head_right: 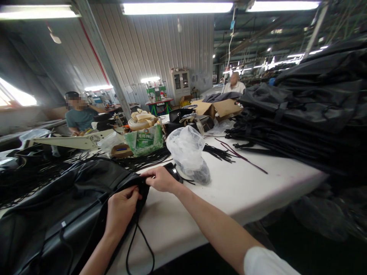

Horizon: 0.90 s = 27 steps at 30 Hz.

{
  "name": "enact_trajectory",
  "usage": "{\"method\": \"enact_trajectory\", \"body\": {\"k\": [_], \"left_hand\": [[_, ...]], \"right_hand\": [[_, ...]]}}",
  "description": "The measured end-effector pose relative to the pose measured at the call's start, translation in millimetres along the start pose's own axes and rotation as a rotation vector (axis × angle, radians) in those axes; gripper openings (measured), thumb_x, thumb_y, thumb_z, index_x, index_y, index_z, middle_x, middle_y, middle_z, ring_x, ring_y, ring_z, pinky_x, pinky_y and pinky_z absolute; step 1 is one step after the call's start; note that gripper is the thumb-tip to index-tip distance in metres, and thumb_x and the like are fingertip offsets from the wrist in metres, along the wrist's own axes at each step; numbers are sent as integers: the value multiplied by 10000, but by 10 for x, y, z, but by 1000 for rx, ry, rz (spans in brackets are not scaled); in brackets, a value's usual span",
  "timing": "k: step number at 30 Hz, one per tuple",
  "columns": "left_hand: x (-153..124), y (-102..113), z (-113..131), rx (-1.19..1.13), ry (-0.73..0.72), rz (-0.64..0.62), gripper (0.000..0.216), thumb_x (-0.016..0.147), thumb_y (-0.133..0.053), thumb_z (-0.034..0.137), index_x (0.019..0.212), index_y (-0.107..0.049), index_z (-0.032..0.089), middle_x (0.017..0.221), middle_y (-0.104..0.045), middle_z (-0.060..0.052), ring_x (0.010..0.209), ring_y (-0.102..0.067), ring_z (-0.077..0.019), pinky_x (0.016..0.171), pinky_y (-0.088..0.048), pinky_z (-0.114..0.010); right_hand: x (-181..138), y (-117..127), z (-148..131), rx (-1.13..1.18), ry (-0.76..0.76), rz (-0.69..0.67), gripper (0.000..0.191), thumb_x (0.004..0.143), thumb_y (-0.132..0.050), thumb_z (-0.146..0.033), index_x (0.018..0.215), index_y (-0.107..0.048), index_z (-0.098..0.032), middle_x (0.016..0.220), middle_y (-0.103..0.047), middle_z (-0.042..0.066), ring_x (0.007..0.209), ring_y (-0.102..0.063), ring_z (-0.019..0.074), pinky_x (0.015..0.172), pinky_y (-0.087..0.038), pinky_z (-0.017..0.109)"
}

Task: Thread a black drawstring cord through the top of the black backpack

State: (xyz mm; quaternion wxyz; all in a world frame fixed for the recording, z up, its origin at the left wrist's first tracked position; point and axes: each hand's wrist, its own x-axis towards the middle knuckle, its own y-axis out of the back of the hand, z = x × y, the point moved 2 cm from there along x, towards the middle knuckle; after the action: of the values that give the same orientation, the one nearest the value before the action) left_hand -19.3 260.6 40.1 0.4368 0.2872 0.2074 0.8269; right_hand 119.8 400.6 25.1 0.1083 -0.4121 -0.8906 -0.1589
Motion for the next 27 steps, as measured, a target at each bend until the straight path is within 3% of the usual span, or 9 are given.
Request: {"method": "enact_trajectory", "body": {"k": [10,15,22,27], "left_hand": [[-11,46,54,-4,65,33,388,934,-570,470,812,-838,217,501,-646,-23,437,-595,-210,561,-426,-322],[-19,51,57,-87,110,14,480,914,-589,565,965,-876,183,550,-678,-21,440,-578,-201,529,-425,-312],[-31,44,29,-197,140,-8,466,883,-649,593,935,-861,180,722,-781,-41,443,-571,-169,504,-426,-303],[-23,33,31,-109,120,-2,458,921,-615,578,878,-851,188,550,-686,-20,428,-566,-189,513,-413,-304]], "right_hand": [[-6,0,-7,-8,-3,-5,431,823,-655,-140,1180,-895,-167,1028,-856,44,877,-758,192,799,-569,266],[-2,-10,-2,1,23,-22,442,838,-638,-132,1202,-888,-156,1060,-858,49,913,-768,194,812,-564,259],[10,-10,28,-15,32,-24,439,840,-634,-133,1195,-890,-168,1063,-855,43,936,-763,200,824,-564,263],[5,-9,17,-22,18,-20,449,834,-638,-141,1207,-888,-166,1040,-853,47,894,-750,195,795,-563,261]]}}
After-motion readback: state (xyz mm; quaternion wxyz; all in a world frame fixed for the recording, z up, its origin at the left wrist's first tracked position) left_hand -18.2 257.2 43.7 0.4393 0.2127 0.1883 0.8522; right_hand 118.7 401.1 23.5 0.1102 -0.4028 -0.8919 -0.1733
